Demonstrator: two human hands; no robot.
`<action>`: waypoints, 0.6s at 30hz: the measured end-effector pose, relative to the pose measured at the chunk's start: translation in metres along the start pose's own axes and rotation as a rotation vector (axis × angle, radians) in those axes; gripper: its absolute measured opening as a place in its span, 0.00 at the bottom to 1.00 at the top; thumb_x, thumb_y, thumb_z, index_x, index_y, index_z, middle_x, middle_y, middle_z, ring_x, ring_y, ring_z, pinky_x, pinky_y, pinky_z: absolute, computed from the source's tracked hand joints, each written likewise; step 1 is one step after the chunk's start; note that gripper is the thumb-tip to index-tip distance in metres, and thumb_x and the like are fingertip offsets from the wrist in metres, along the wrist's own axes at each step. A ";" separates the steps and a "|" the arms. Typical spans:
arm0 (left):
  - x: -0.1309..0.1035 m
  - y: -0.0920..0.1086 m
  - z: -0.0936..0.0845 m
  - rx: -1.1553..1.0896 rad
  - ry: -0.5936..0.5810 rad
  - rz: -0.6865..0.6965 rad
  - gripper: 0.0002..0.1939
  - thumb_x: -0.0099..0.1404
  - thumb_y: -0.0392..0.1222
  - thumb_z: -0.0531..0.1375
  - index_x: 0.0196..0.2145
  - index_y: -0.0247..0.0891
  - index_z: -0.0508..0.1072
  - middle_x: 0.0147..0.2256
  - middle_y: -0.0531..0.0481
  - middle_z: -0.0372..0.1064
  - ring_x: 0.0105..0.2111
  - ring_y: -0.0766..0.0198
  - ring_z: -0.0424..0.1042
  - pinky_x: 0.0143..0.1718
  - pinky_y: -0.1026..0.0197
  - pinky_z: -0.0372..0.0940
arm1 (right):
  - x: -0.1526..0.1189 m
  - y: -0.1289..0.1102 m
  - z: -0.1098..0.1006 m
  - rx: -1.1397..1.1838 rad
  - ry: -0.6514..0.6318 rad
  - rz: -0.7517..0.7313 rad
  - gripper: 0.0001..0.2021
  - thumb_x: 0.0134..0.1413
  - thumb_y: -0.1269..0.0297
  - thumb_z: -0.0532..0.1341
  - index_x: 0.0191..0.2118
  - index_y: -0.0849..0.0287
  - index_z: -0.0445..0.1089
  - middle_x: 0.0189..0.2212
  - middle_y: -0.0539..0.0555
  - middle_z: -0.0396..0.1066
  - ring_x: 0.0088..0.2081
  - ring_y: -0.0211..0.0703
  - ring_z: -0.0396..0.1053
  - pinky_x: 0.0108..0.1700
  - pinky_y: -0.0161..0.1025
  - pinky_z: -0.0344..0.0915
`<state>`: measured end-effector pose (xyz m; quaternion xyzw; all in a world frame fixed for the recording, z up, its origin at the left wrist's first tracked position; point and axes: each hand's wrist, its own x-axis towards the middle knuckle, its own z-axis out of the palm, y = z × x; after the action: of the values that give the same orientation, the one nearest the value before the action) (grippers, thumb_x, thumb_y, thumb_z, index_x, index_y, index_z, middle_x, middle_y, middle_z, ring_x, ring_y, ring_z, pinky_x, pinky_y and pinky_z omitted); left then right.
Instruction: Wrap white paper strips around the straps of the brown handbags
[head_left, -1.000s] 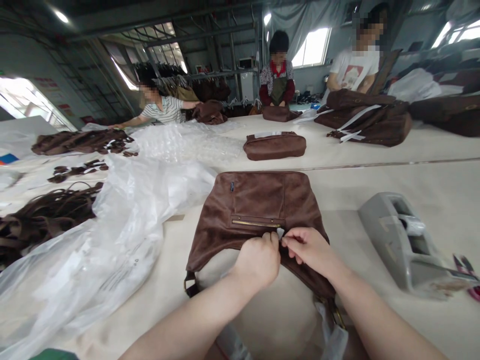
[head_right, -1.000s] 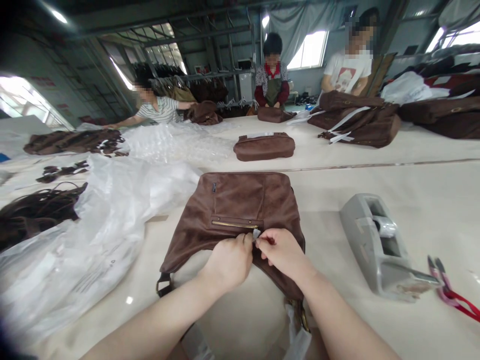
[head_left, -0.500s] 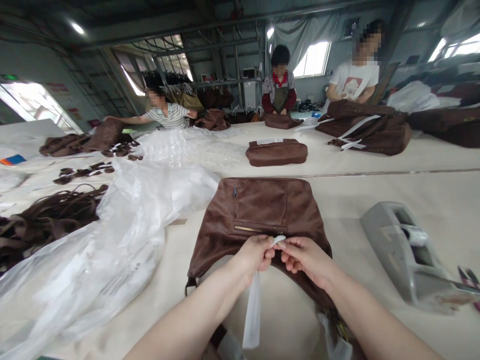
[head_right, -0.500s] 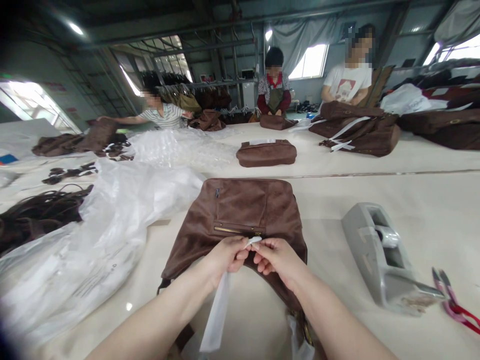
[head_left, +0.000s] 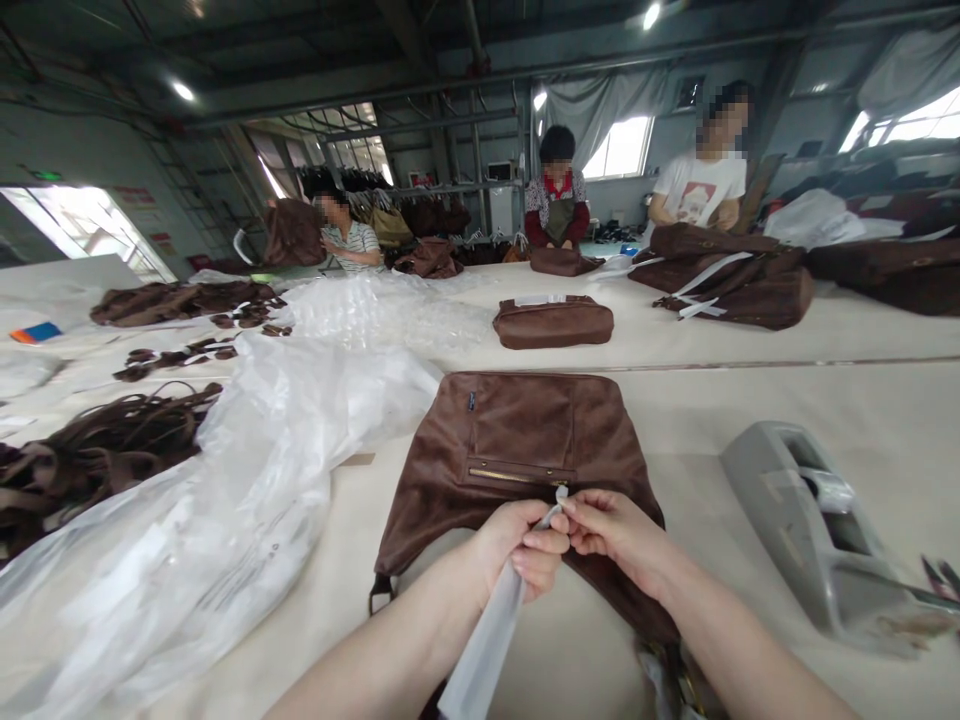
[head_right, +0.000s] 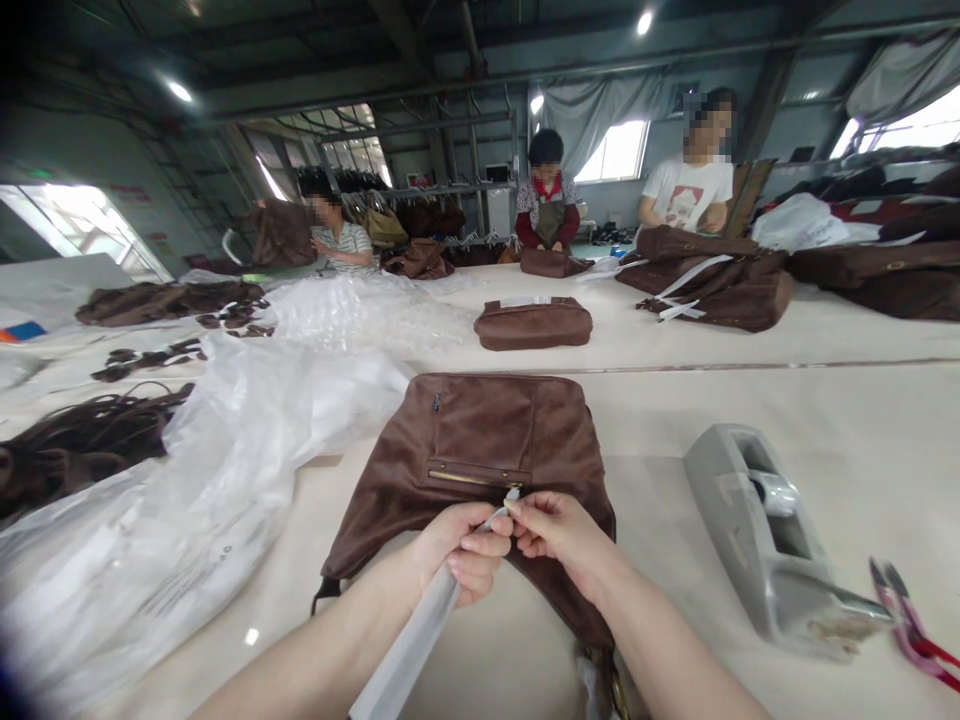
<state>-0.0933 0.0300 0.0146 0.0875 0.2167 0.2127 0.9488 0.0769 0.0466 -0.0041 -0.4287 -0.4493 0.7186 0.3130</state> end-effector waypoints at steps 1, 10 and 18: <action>0.000 0.000 0.001 0.012 -0.003 0.002 0.06 0.59 0.36 0.49 0.24 0.36 0.61 0.13 0.61 0.42 0.09 0.75 0.35 0.10 0.72 0.35 | -0.001 -0.001 0.001 -0.003 -0.001 0.001 0.20 0.41 0.49 0.68 0.27 0.63 0.69 0.21 0.48 0.67 0.23 0.31 0.63 0.28 0.30 0.62; 0.004 -0.010 0.006 0.364 0.051 -0.024 0.23 0.63 0.51 0.43 0.17 0.38 0.61 0.10 0.53 0.49 0.09 0.69 0.47 0.10 0.66 0.40 | -0.012 -0.004 0.013 0.241 -0.207 0.014 0.16 0.50 0.52 0.63 0.31 0.63 0.73 0.28 0.54 0.72 0.34 0.41 0.70 0.42 0.38 0.65; 0.002 -0.015 0.006 1.055 0.163 0.107 0.28 0.60 0.63 0.50 0.29 0.32 0.73 0.26 0.45 0.71 0.24 0.64 0.69 0.27 0.63 0.62 | -0.015 -0.012 0.007 0.293 -0.016 -0.014 0.14 0.42 0.53 0.68 0.28 0.61 0.74 0.30 0.55 0.73 0.32 0.39 0.69 0.39 0.35 0.65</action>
<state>-0.0830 0.0171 0.0151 0.5465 0.3623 0.1290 0.7439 0.0775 0.0361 0.0135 -0.3694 -0.3450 0.7777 0.3736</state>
